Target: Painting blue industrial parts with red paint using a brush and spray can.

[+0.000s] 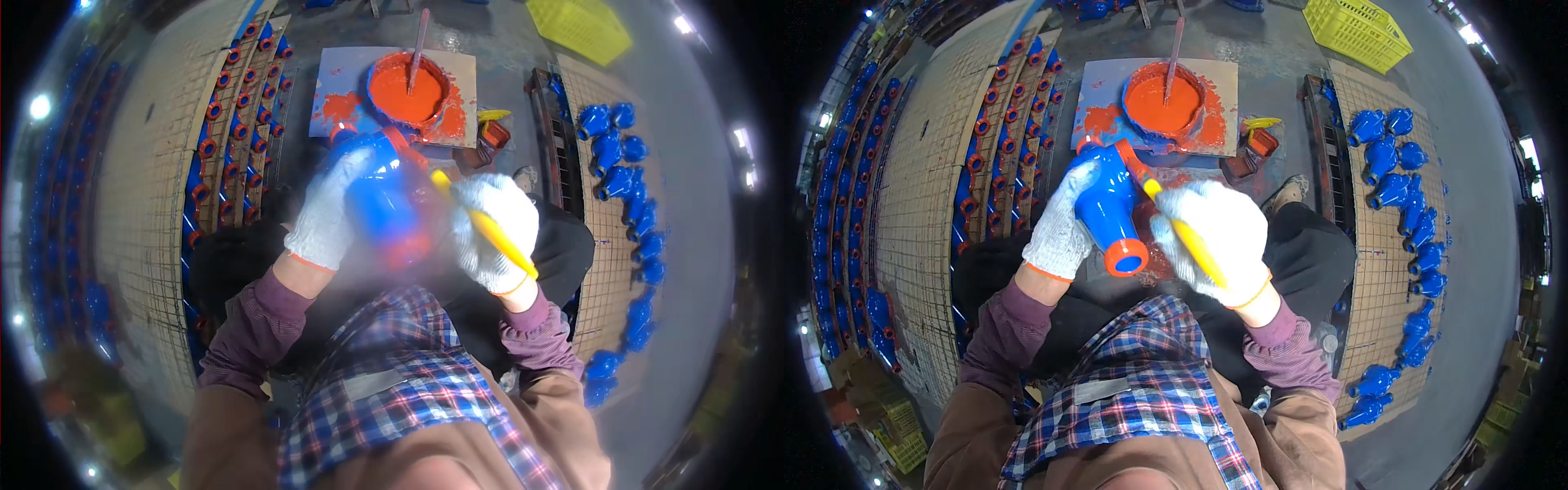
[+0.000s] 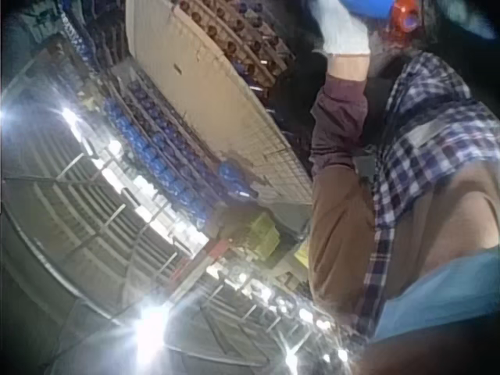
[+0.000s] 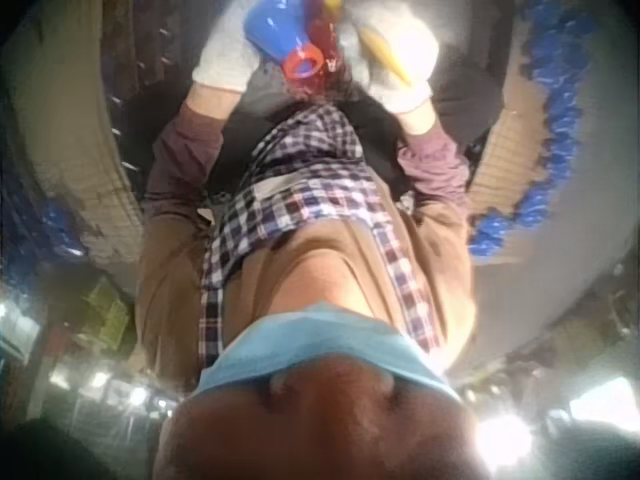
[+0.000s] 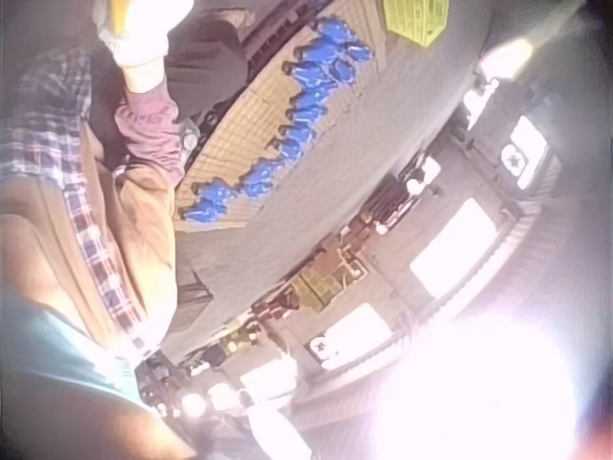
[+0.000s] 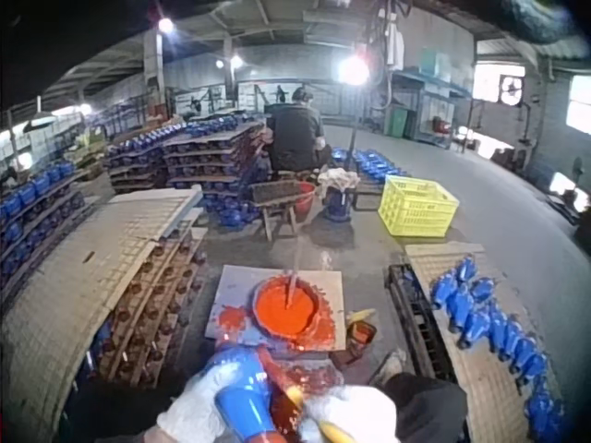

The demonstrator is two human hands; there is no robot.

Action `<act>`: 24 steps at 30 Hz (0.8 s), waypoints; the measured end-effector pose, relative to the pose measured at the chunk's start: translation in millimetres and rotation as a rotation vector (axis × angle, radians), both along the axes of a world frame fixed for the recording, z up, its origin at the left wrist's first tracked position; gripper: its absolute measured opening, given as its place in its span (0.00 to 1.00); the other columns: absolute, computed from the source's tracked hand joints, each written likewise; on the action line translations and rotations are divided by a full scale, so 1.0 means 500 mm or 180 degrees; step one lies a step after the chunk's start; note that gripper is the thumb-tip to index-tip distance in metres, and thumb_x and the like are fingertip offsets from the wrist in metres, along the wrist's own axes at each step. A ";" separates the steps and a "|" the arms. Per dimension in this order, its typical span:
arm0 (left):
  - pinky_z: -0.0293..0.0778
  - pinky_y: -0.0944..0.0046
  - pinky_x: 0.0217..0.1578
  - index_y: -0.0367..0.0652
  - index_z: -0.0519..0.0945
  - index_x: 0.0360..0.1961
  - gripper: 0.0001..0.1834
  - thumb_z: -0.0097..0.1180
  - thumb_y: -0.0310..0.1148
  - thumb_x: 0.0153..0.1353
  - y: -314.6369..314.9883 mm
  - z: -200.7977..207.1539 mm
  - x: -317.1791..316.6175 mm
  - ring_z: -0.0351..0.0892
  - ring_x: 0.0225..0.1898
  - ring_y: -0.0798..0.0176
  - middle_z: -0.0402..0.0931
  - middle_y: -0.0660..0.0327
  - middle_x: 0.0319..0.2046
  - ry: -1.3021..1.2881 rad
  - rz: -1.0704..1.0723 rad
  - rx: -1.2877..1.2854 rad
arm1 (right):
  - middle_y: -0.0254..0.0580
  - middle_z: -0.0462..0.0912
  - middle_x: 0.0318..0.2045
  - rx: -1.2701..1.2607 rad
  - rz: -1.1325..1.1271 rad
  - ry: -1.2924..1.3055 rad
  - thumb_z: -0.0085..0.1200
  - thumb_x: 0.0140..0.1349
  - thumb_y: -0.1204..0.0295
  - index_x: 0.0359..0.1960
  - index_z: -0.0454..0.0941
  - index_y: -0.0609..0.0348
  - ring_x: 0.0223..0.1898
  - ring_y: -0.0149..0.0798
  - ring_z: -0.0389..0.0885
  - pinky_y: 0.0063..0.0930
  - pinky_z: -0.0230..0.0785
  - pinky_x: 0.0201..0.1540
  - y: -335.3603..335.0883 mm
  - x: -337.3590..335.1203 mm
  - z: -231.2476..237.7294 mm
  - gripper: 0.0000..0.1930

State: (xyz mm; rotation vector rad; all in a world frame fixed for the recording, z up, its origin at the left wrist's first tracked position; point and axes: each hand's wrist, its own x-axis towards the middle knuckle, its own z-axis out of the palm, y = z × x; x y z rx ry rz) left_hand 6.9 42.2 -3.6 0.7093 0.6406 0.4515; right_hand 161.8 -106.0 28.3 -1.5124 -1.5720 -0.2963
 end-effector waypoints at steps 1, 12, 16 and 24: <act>0.80 0.60 0.45 0.40 0.69 0.59 0.27 0.57 0.42 0.63 0.002 -0.009 0.002 0.81 0.43 0.61 0.78 0.56 0.45 -0.0246 -0.0026 -0.0411 | 0.38 0.79 0.26 0.0039 -0.0050 -0.0201 0.65 0.49 0.72 0.40 0.81 0.54 0.24 0.42 0.77 0.33 0.67 0.27 -0.001 -0.003 -0.005 0.14; 0.87 0.53 0.31 0.44 0.68 0.59 0.34 0.56 0.56 0.59 0.043 -0.045 -0.031 0.82 0.40 0.48 0.76 0.47 0.48 -0.1183 -0.0085 -0.1943 | 0.37 0.80 0.28 -0.0492 0.0588 -0.0962 0.57 0.50 0.67 0.41 0.81 0.51 0.24 0.39 0.78 0.32 0.64 0.24 -0.011 0.006 -0.026 0.15; 0.86 0.52 0.33 0.45 0.70 0.58 0.34 0.56 0.58 0.59 0.063 -0.030 -0.048 0.82 0.37 0.48 0.78 0.49 0.45 -0.1337 0.0058 -0.1871 | 0.39 0.80 0.27 -0.0530 0.0307 -0.0542 0.63 0.46 0.71 0.39 0.81 0.52 0.25 0.42 0.78 0.34 0.66 0.27 -0.007 -0.006 -0.004 0.15; 0.82 0.56 0.40 0.45 0.68 0.59 0.32 0.53 0.56 0.63 0.039 -0.031 -0.099 0.81 0.41 0.56 0.77 0.55 0.46 -0.0385 0.0618 -0.0204 | 0.43 0.82 0.31 0.0005 0.0216 -0.0125 0.65 0.46 0.74 0.39 0.82 0.55 0.31 0.47 0.81 0.37 0.71 0.35 0.040 -0.037 0.021 0.15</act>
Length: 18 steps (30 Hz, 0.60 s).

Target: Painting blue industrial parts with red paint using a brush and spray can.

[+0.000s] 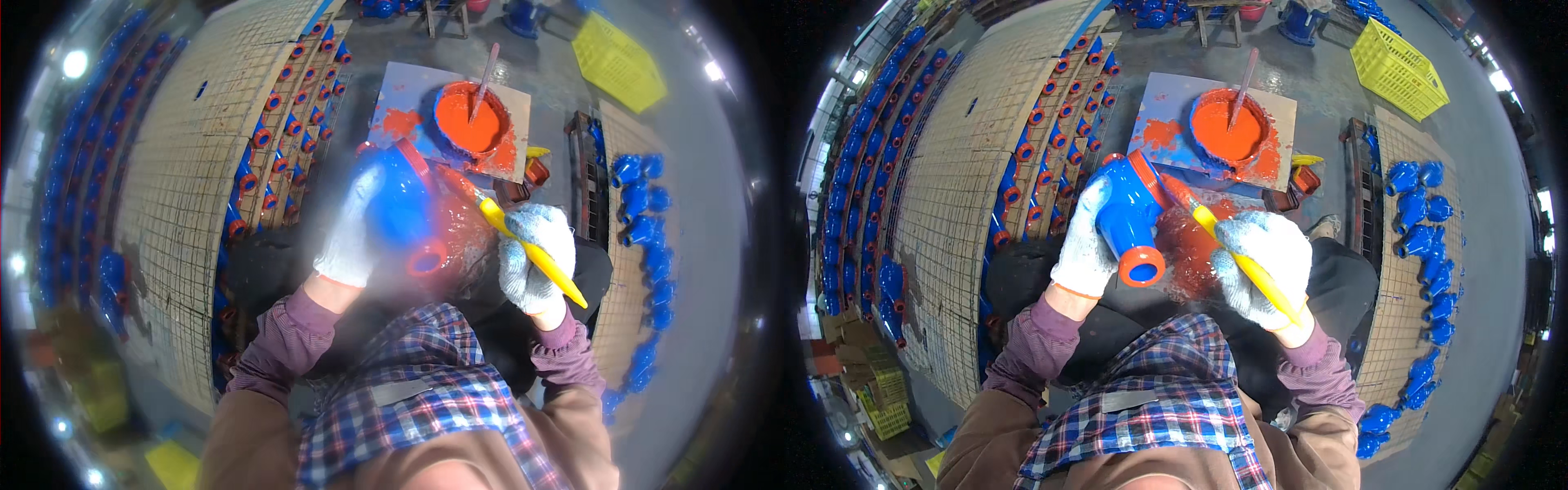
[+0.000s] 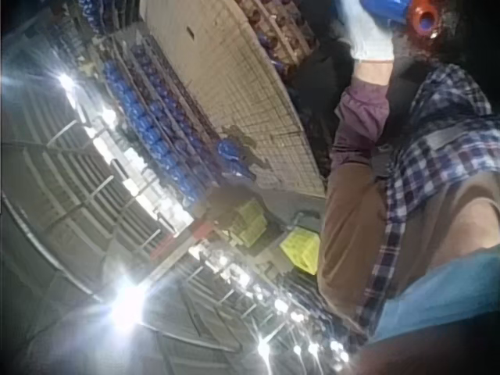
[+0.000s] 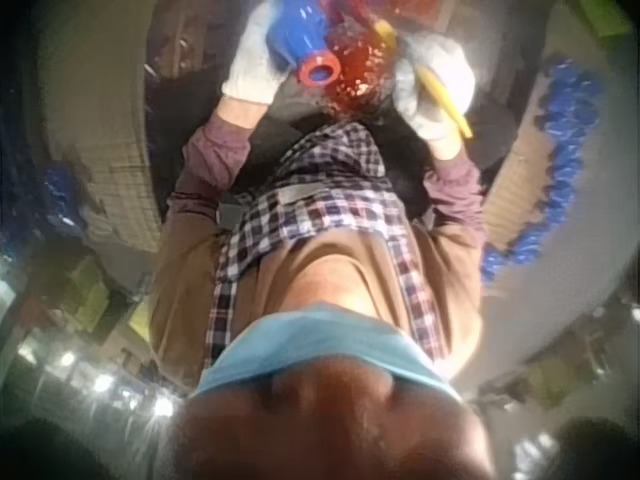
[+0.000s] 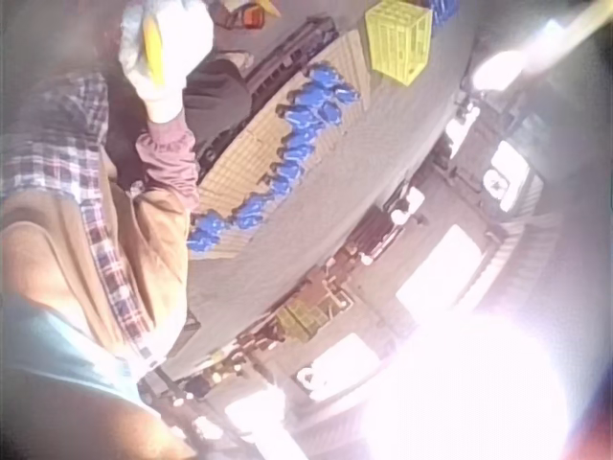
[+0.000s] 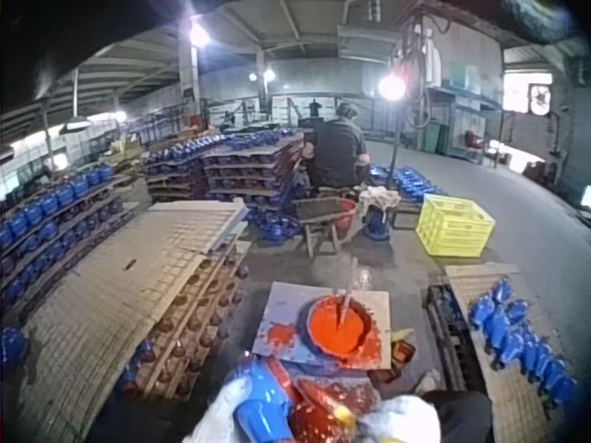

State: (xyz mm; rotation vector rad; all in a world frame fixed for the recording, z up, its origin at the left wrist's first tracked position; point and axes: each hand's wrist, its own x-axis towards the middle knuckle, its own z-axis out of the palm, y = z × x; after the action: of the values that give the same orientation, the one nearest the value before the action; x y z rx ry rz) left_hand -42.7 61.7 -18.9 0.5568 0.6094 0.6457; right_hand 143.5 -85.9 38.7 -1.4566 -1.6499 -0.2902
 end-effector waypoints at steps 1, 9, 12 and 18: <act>0.82 0.55 0.42 0.45 0.67 0.61 0.33 0.53 0.56 0.62 -0.002 -0.005 -0.005 0.81 0.42 0.56 0.76 0.55 0.47 0.0085 -0.0064 0.0284 | 0.43 0.82 0.31 -0.0028 -0.0049 -0.0020 0.65 0.46 0.73 0.39 0.82 0.55 0.31 0.47 0.80 0.37 0.71 0.34 0.001 -0.003 0.000 0.15; 0.81 0.54 0.44 0.45 0.64 0.64 0.37 0.55 0.57 0.60 -0.012 0.001 -0.013 0.80 0.45 0.55 0.75 0.53 0.49 -0.0132 -0.0154 0.0331 | 0.41 0.81 0.27 -0.0347 0.0433 0.0190 0.61 0.46 0.76 0.33 0.80 0.55 0.29 0.46 0.81 0.37 0.71 0.35 -0.040 -0.013 -0.015 0.10; 0.81 0.54 0.44 0.45 0.63 0.65 0.38 0.56 0.56 0.60 -0.004 0.025 -0.019 0.80 0.47 0.54 0.74 0.53 0.51 0.0914 -0.0465 0.1561 | 0.38 0.80 0.24 -0.0601 0.0335 0.0007 0.60 0.48 0.77 0.32 0.80 0.54 0.24 0.41 0.78 0.33 0.68 0.29 -0.057 -0.014 -0.023 0.08; 0.79 0.50 0.50 0.43 0.61 0.66 0.39 0.60 0.48 0.58 -0.007 0.059 -0.031 0.77 0.54 0.50 0.71 0.51 0.57 0.0060 0.0124 0.0540 | 0.42 0.81 0.27 -0.0753 0.0036 -0.0167 0.63 0.44 0.77 0.35 0.80 0.55 0.27 0.47 0.80 0.36 0.71 0.31 -0.047 -0.013 -0.024 0.13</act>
State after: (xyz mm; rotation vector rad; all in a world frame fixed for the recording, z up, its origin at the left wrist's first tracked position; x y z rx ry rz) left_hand -58.1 58.3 10.4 0.7114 0.5875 0.7340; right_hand 137.0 -109.2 26.8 -1.6251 -1.7816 -0.1307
